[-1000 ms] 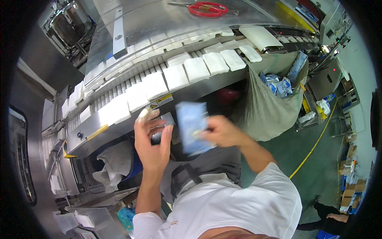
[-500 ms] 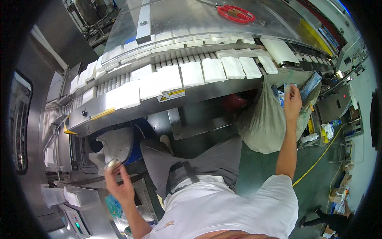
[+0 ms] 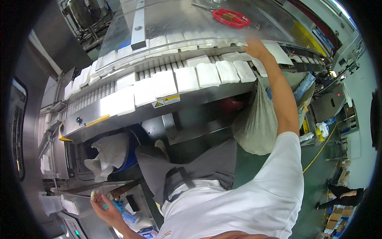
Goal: The person uses scissors to open blue pouches, removes white rectangular blocks from them, and places the blocks onto a moving conveyor belt. They also adjust the position of blocks already on the belt and discard the empty packaging.
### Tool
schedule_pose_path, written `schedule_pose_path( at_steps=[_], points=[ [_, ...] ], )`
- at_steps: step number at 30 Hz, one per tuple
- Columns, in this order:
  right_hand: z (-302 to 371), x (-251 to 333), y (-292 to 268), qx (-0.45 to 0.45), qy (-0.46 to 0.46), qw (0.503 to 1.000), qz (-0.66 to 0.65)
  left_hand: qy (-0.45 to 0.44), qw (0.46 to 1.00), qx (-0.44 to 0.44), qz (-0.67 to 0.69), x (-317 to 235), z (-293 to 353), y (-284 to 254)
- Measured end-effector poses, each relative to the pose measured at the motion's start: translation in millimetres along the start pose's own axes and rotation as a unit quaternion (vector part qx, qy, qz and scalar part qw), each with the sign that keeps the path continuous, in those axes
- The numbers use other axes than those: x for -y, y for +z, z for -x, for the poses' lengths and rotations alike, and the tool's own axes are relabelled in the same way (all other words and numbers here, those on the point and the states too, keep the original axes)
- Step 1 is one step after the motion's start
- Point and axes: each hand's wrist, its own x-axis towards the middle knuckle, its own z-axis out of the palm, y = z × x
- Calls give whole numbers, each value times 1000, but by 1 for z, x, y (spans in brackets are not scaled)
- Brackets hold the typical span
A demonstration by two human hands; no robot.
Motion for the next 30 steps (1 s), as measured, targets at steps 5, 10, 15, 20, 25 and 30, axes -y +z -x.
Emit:
schedule_pose_path(
  at_steps=[5,10,15,20,25,30],
  points=[
    [-45,3,20,123,11,992,8,17,999,46,15,-7,-2,15],
    [-65,-2,36,109,30,994,-3,8,999,43,-5,4,-2,23],
    [-74,-11,51,80,43,996,-27,35,997,66,-10,-6,-6,26],
    [-80,-28,59,-8,89,995,-50,17,996,84,8,-15,-11,31],
    [-60,-50,34,-171,150,944,-237,-6,984,83,156,-35,-12,40],
    [25,31,-14,56,44,683,-727,-13,879,230,418,-97,-1,77]
  ],
)
